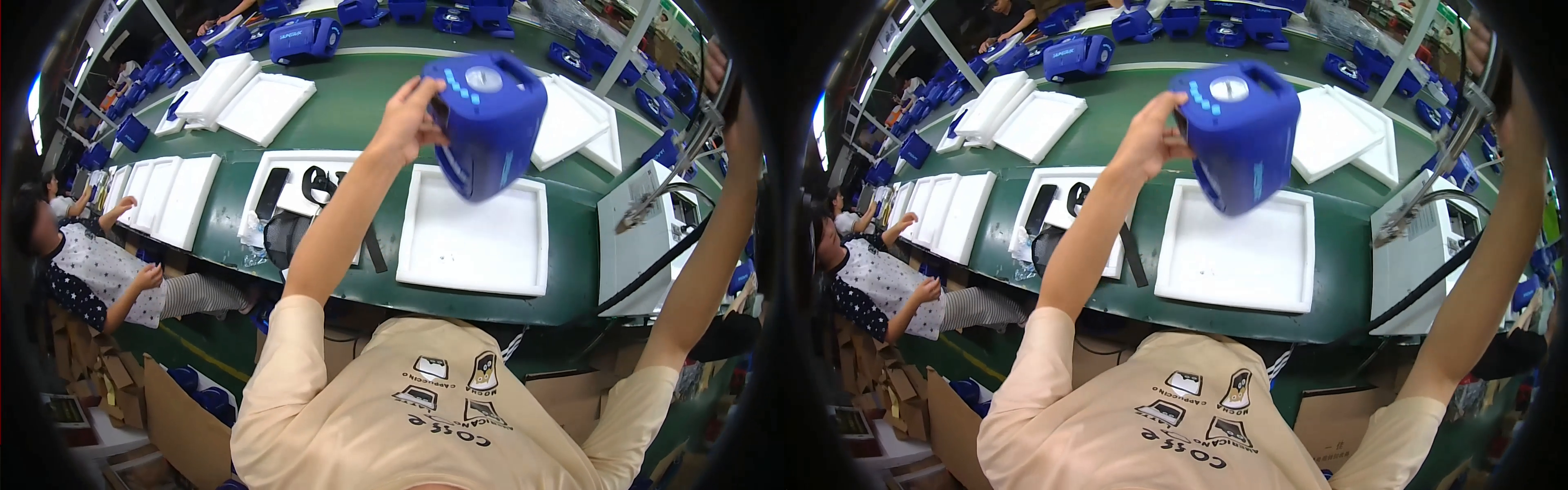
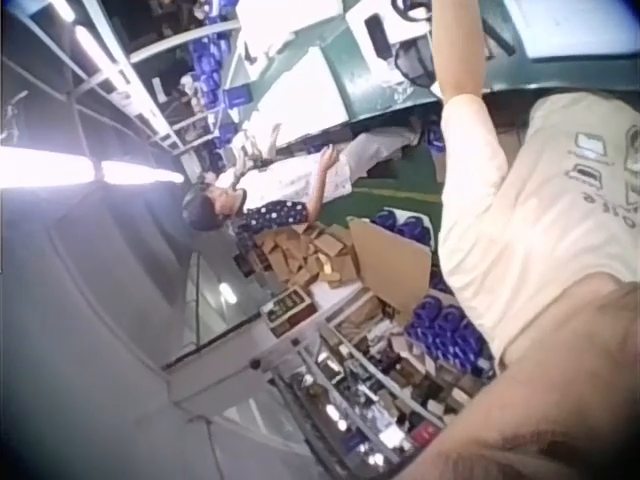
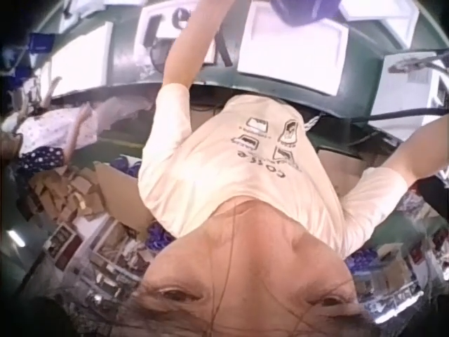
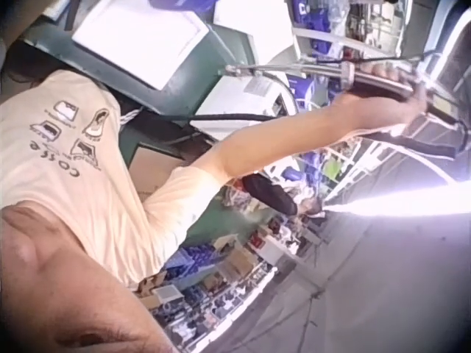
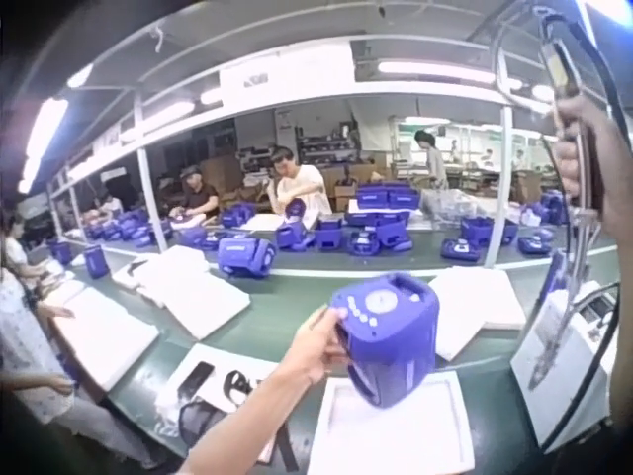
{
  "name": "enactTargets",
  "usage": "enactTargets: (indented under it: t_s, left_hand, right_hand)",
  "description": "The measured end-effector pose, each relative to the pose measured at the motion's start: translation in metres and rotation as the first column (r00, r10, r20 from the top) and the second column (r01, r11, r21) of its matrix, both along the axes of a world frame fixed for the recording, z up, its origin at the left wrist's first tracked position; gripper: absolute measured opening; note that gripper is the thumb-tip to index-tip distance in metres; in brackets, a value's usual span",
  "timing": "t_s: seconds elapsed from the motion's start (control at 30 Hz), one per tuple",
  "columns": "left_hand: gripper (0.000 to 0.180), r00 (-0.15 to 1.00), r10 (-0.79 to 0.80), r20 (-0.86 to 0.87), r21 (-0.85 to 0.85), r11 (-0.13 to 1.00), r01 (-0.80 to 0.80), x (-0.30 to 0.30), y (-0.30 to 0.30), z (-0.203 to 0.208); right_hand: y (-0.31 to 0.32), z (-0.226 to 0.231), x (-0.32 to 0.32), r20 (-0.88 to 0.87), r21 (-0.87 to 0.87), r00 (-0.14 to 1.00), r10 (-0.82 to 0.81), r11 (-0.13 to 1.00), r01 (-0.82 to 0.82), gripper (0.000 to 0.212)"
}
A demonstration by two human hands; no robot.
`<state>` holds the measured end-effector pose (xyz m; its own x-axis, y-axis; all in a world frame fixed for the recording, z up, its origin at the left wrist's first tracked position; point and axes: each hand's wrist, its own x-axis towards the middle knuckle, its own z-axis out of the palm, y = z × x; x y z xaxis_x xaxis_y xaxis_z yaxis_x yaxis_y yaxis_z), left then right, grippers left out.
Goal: The person tightens screws on blue electronic device housings using an electric screwdriver.
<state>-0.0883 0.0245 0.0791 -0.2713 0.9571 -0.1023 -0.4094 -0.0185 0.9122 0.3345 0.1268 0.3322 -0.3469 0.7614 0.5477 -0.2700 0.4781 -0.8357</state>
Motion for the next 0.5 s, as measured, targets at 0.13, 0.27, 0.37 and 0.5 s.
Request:
enactTargets:
  t_s: [0.13,0.27,0.37,0.5]
  left_hand:
    - [0.071,0.994,0.062,0.085,0.116,0.991,-0.072,-0.012,0.070,0.017]
    - [0.089,0.940,0.304,0.153,0.073,0.945,-0.318,-0.034,0.168,-0.026]
    - [0.097,0.911,0.395,0.120,-0.014,0.918,-0.396,-0.046,0.218,-0.062]
    - [0.097,0.891,0.437,0.125,-0.042,0.899,-0.436,-0.047,0.257,-0.091]
  right_hand:
    - [0.004,-0.060,-0.027,0.205,0.355,0.812,-0.546,0.815,0.458,0.045]
    - [0.023,-0.099,-0.057,0.193,0.648,0.730,-0.656,0.644,0.407,0.039]
    - [0.021,-0.106,-0.088,0.099,0.289,0.874,-0.476,0.854,0.432,0.038]
    - [0.026,-0.129,-0.103,-0.038,0.306,0.865,-0.500,0.818,0.487,0.038]
